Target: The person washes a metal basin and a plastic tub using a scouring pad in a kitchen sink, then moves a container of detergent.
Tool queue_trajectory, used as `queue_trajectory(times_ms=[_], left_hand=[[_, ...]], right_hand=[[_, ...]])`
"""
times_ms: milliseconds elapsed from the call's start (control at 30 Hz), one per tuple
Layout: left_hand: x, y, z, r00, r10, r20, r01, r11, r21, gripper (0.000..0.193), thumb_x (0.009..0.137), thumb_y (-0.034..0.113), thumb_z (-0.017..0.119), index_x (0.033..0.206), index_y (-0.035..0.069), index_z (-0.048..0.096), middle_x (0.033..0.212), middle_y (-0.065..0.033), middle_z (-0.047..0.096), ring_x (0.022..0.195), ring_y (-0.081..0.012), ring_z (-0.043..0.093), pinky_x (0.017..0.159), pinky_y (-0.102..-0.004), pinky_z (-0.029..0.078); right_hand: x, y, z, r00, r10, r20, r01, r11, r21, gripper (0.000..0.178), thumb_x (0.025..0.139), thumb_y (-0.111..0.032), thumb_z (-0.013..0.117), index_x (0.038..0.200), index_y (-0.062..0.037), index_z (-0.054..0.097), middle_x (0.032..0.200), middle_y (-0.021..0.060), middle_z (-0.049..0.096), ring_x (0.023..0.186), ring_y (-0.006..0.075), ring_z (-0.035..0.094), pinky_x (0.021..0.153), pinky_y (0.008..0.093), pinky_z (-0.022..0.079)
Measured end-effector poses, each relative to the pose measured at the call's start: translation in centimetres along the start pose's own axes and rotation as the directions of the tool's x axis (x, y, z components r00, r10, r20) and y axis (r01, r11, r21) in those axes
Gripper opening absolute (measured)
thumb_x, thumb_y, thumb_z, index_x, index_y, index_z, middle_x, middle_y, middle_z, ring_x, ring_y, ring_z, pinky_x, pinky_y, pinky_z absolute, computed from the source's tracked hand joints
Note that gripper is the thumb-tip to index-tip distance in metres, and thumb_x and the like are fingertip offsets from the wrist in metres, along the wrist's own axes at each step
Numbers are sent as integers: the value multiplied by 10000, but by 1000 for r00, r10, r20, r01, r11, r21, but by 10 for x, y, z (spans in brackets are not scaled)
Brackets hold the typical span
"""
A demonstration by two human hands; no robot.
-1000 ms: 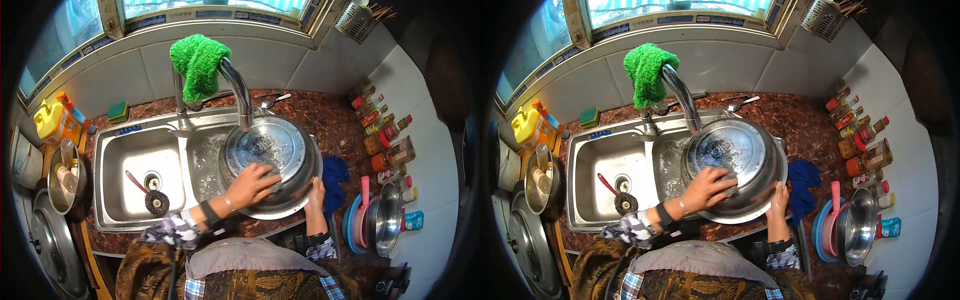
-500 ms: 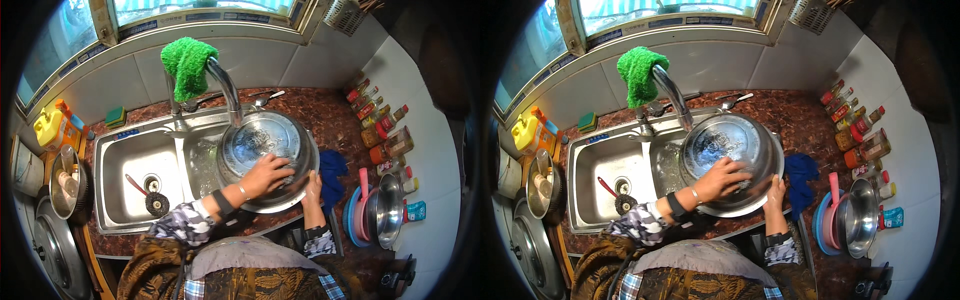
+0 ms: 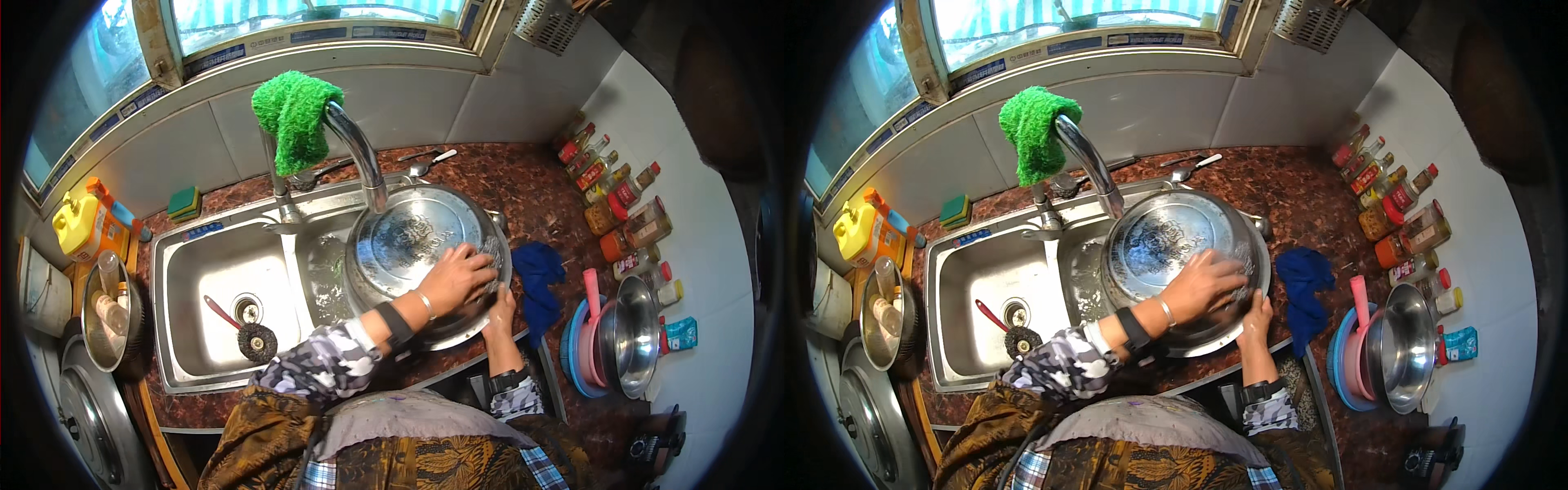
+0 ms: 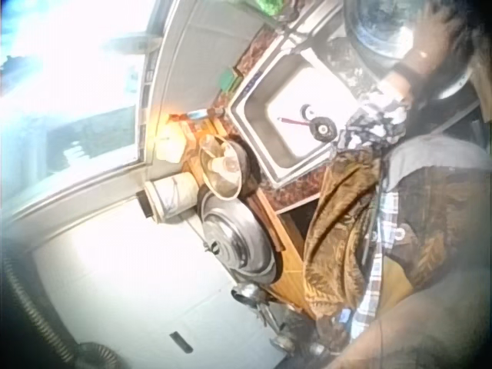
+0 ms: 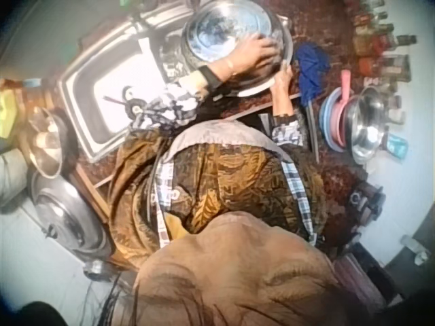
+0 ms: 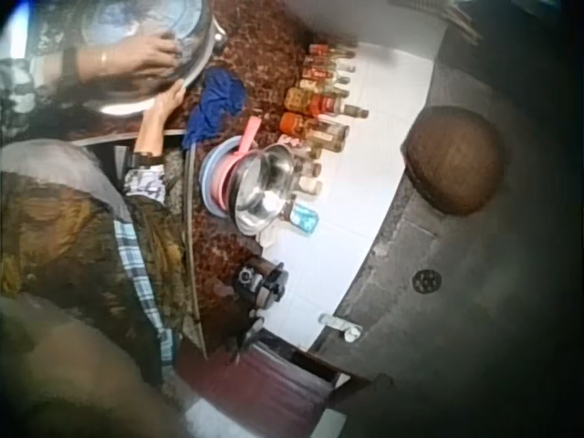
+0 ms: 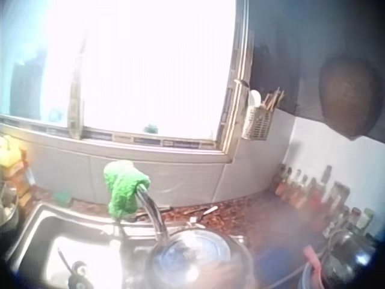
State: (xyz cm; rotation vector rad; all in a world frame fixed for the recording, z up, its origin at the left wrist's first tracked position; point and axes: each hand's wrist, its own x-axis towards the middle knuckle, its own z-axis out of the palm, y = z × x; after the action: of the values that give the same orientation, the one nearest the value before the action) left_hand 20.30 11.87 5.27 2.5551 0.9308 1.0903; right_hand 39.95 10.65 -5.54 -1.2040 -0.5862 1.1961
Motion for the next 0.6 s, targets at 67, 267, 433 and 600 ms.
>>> queue_trajectory(times_ms=[67,267,433,600], left_hand=[[16,-12,2,997,-74,-9,74,997,27,388,786,208,641,1168,157,597,1231,-65,555,1073,-310,491,884,-425,427],[-22,-65,-14,975,-224,6,224,974,-24,416,864,231,590,1268,146,541,1339,-83,500,1159,-340,465,974,-446,402],[-110,-11,-49,963,-267,40,266,964,12,477,878,276,594,1327,147,497,1391,-106,451,1233,-353,425,1021,-460,370],[-118,-68,-55,865,-488,-116,496,867,47,459,856,245,611,1286,119,512,1334,-164,487,1196,-383,458,983,-462,401]], right_hand=[[-9,-8,12,997,80,-7,-80,996,-44,348,993,-280,443,1180,10,492,1093,136,576,941,242,584,804,379,506],[-13,11,13,977,103,-188,-153,949,-275,427,999,-305,420,1251,34,482,1214,150,555,1056,264,561,919,367,449],[2,31,-17,991,129,-23,-131,980,-150,373,1017,-272,377,1205,21,510,1148,143,586,1009,259,588,822,389,508],[-18,-6,9,994,109,-17,-110,981,-162,368,1000,-292,416,1125,35,528,1060,136,587,955,233,578,832,355,482]])
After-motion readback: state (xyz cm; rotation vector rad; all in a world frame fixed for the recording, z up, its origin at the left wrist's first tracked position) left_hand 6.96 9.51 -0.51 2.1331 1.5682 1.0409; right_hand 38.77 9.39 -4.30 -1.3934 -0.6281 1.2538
